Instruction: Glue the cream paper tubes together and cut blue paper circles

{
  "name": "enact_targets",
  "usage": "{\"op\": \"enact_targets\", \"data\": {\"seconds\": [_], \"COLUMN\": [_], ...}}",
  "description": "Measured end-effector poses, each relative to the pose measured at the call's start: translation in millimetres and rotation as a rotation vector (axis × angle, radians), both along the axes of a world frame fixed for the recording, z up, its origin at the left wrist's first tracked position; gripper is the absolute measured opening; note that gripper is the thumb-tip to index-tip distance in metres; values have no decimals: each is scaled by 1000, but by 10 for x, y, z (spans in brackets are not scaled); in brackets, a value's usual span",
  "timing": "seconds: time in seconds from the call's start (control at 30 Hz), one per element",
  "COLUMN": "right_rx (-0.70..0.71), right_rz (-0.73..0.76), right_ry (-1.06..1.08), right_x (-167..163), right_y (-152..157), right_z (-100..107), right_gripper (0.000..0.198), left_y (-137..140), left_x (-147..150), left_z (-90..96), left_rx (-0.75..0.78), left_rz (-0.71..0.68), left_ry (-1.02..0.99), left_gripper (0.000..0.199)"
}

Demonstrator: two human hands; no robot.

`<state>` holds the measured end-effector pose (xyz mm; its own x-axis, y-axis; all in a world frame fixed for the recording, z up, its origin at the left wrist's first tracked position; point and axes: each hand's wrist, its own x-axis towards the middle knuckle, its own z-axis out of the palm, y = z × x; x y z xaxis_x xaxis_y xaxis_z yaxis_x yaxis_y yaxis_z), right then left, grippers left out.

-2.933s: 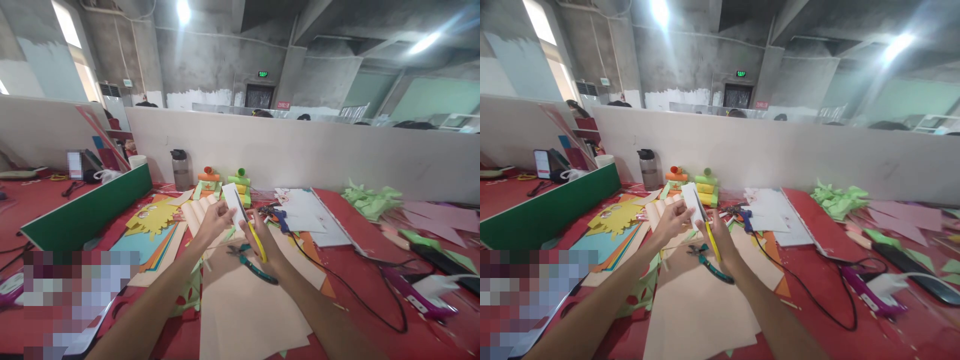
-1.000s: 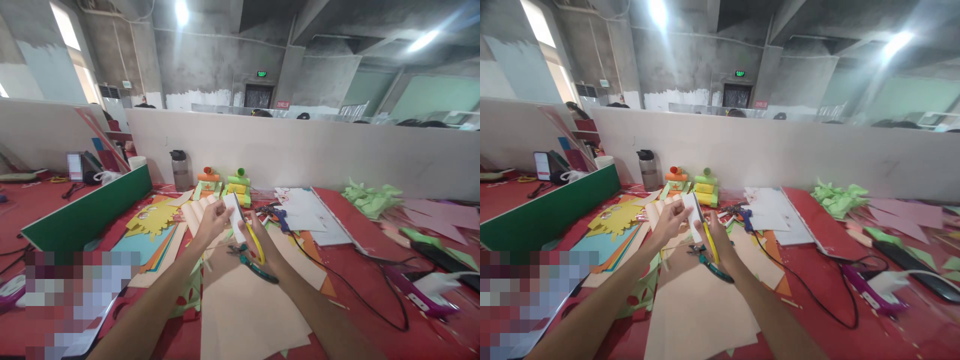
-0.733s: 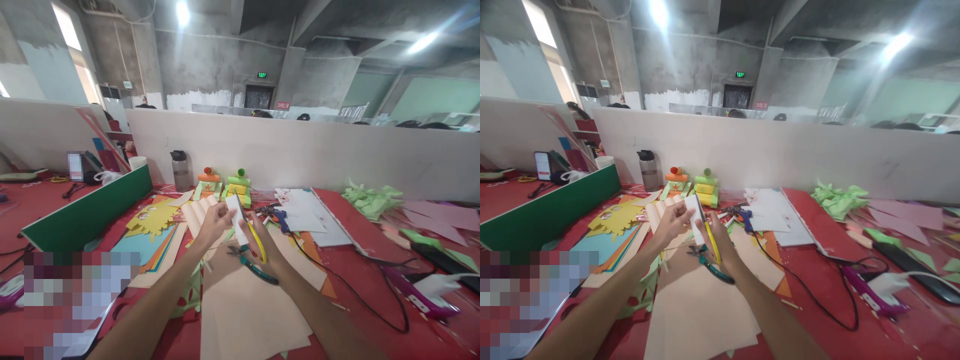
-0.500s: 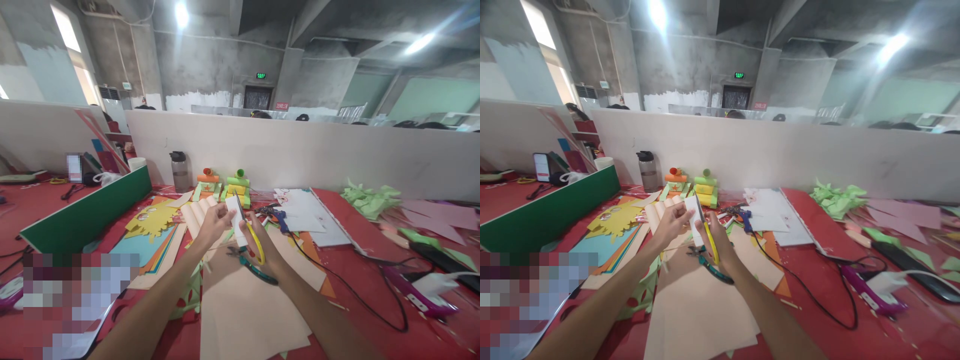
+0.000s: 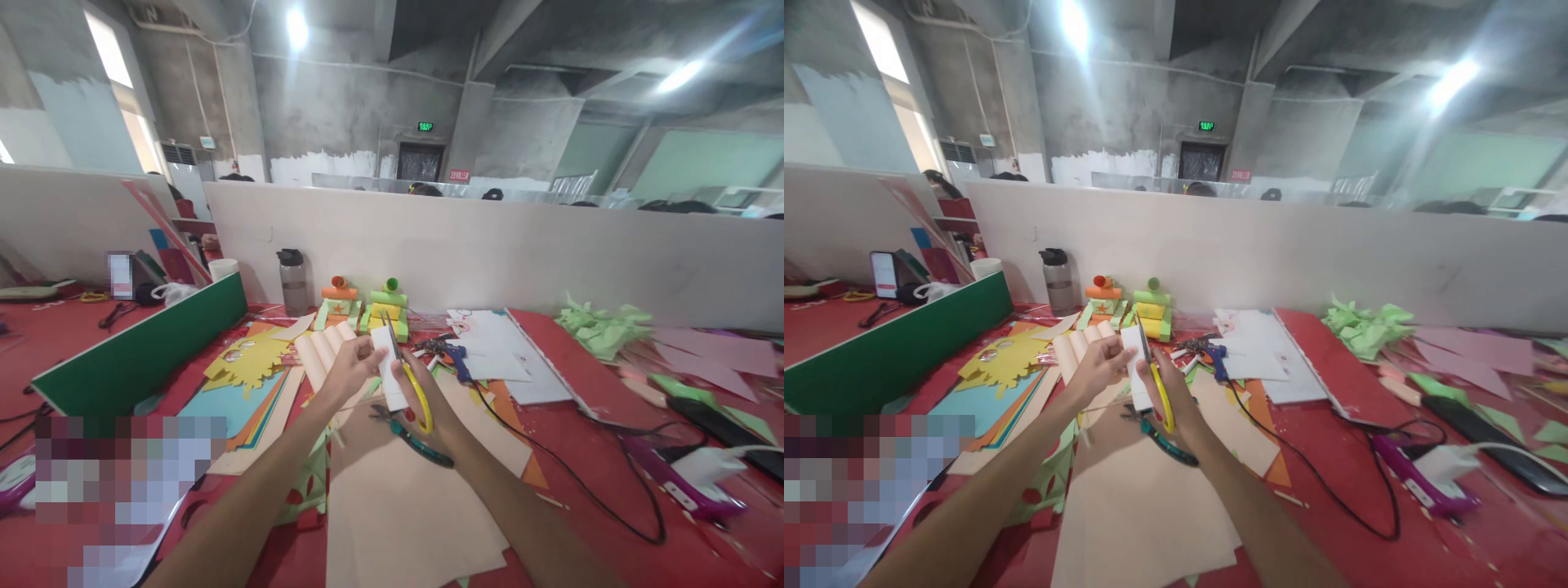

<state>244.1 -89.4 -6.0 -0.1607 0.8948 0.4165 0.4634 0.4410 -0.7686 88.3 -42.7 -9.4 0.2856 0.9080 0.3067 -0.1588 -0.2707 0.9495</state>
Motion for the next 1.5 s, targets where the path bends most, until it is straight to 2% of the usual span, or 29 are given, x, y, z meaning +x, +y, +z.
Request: {"op": "enact_targets", "data": {"seconds": [0.17, 0.33, 0.43, 0.53, 0.67, 0.77, 0.83, 0.93, 1.07, 1.13, 1.23, 1.33, 1.4, 1.5], "right_rx": [-36, -87, -108, -120, -34, -78, -124, -219, -345, -421, -462, -356, -253, -199], "right_rz": [66, -12, -57, -68, -119, -107, -80, 0, 12, 3, 23, -27, -41, 38], "right_ry": [120, 213, 214, 185, -17, -215, -337, -529, -731, -754, -644, -495, -359, -68], "right_x": [12, 65, 139, 282, 622, 869, 960, 982, 968, 1003, 1083, 1086, 1007, 819], "right_y": [52, 204, 242, 213, 128, 120, 153, 202, 193, 173, 157, 166, 191, 259], "right_z": [-39, -146, -109, -37, -6, -31, -34, 9, 94, 116, 137, 168, 183, 161], "right_gripper": [51, 55, 57, 56, 51, 37, 27, 16, 10, 10, 11, 13, 23, 39], "left_y": [1, -60, -83, -43, 80, 169, 216, 265, 291, 293, 295, 297, 291, 262], "left_x": [22, 149, 229, 213, 33, -124, -198, -249, -257, -256, -254, -240, -223, -199], "left_z": [5, -30, -97, -136, -115, -90, -89, -113, -145, -150, -155, -166, -171, -163], "left_rx": [-3, 7, -11, -53, -80, -38, -22, -30, -46, -51, -52, -53, -53, -44], "left_rz": [13, -75, -138, -82, 126, 231, 252, 270, 297, 287, 241, 204, 189, 174], "left_ry": [-3, 44, 33, 10, -66, -136, -157, -156, -176, -198, -180, -156, -148, -112], "left_gripper": [46, 45, 44, 46, 45, 51, 55, 47, 44, 46, 45, 38, 37, 38]}}
